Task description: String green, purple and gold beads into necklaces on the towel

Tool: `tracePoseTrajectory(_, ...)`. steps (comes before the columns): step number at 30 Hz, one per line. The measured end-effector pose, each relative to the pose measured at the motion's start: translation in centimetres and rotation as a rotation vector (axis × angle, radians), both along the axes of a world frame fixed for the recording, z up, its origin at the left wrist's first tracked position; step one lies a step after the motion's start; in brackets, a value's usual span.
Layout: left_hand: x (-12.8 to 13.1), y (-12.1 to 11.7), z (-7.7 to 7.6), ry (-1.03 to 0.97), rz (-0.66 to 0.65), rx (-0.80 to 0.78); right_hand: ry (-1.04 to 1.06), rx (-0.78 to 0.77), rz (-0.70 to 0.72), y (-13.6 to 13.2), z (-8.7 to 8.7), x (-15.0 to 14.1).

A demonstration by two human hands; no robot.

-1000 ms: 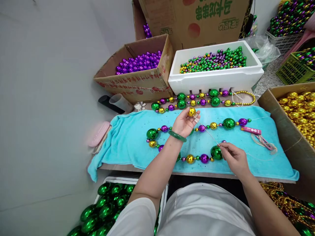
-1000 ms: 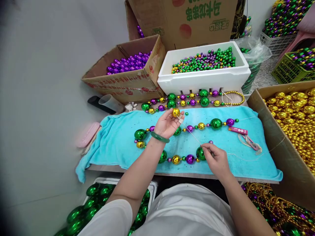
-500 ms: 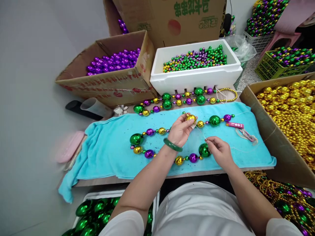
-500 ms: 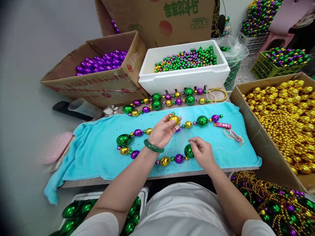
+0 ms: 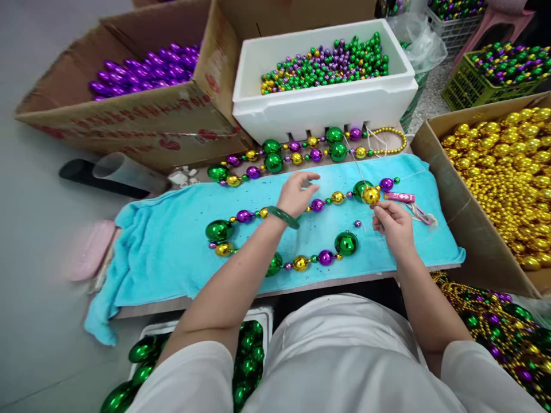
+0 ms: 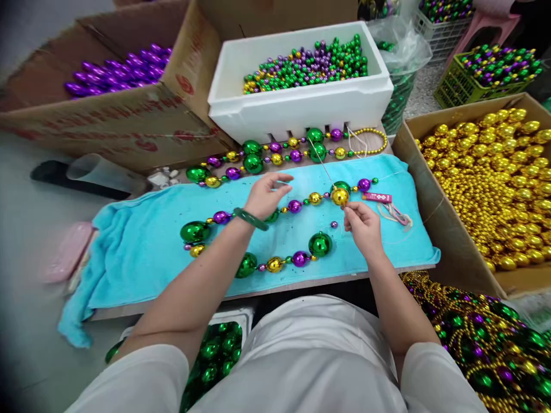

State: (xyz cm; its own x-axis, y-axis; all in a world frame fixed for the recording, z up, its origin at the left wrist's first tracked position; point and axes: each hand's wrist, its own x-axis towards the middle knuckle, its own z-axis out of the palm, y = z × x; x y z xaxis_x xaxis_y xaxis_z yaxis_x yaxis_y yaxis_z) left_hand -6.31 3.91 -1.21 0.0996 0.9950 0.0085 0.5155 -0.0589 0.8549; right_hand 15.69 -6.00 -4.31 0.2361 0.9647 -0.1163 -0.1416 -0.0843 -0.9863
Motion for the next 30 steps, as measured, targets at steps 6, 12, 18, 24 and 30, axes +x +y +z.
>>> tracePoseTrajectory(6, -1.4, 6.4, -1.7, 0.378, -0.135, -0.061, 0.028, -0.002, -0.034, 0.7, 0.2, 1.1)
tracePoseTrajectory(12, -0.8, 7.8, -2.6, 0.293, -0.048, -0.163, 0.022, 0.016, -0.034, -0.3, 0.2, 0.9)
tracePoseTrajectory(18, -1.1, 6.0, 0.1, -0.273, -0.014, -0.306, -0.037, 0.009, 0.05, -1.5, -0.2, 0.4)
tracePoseTrajectory(24, -1.4, 3.9, 2.4, -0.949, -0.007, -0.523, -0.07, 0.021, 0.101, -2.0, -0.5, -0.4)
tracePoseTrajectory(30, -1.1, 2.9, 3.1, -0.993, -0.069, -0.531, -0.068, 0.027, 0.1, -2.1, -0.1, -1.0)
